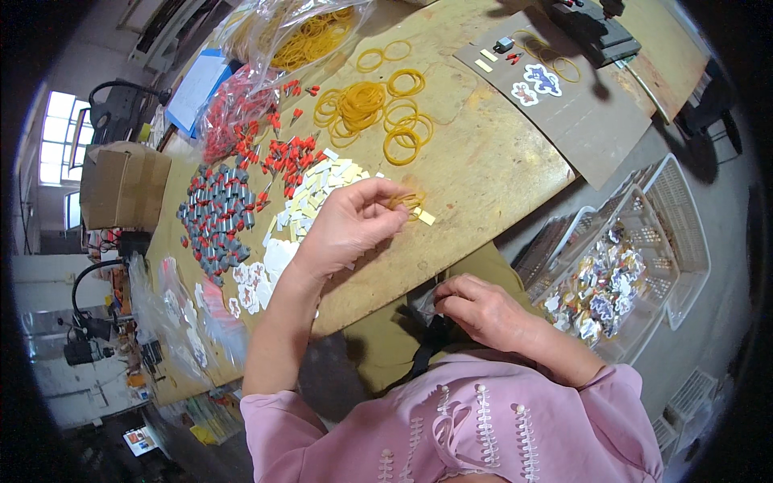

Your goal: The person empties a box of small gray and red components onto a table, then repeatedly picks up a white cutout, a small rectangular piece, and a yellow rubber band, wraps the band around the pieces, and places the assembled unit into a basket. The person also handles a clear plastic bag containing additional white cutouts.

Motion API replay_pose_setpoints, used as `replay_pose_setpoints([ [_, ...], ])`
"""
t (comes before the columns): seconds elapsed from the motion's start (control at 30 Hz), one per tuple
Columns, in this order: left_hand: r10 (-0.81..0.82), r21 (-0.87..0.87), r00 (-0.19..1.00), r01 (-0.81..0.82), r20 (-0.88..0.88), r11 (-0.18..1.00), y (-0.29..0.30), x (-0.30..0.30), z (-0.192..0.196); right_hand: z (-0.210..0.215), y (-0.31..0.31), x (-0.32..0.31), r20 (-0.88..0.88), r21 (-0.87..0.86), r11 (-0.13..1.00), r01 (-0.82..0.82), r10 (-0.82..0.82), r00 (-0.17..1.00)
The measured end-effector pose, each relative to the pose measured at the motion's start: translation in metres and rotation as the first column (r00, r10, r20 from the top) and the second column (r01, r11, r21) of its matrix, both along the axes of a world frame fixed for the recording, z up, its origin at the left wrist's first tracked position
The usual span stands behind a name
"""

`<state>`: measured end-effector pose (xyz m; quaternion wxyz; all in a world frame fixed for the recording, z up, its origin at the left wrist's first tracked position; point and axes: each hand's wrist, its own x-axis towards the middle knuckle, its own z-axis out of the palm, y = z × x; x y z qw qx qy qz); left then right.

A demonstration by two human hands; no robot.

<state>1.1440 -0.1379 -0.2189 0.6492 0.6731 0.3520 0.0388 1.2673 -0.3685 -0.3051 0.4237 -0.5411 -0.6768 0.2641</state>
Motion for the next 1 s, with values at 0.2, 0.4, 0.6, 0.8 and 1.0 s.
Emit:
replay_pose_setpoints([
  [0.2,-0.084,0.829,0.993,0.115,-0.083,0.548,0.005,0.024,-0.009,0.003,0.002,-0.001,-0.009,0.006,1.0,-0.002,0.002,1.0],
  [0.4,-0.024,0.9,0.993,0.113,-0.114,0.421,0.028,0.04,-0.029,0.005,0.002,-0.001,-0.001,0.004,1.0,-0.014,0.014,1.0],
  [0.6,-0.059,0.773,0.998,0.02,0.023,0.634,0.039,0.039,-0.035,0.003,0.0,-0.001,-0.008,-0.01,1.0,0.0,0.0,1.0],
  [0.8,0.144,0.388,0.977,-0.194,0.155,0.901,0.041,0.04,-0.037,0.004,0.0,-0.003,-0.008,0.0,1.0,-0.002,0.002,1.0],
  [1.0,0.095,0.59,0.949,-0.263,0.301,0.763,0.054,0.031,-0.021,0.004,-0.004,-0.005,0.037,0.004,0.999,0.038,-0.039,0.999],
])
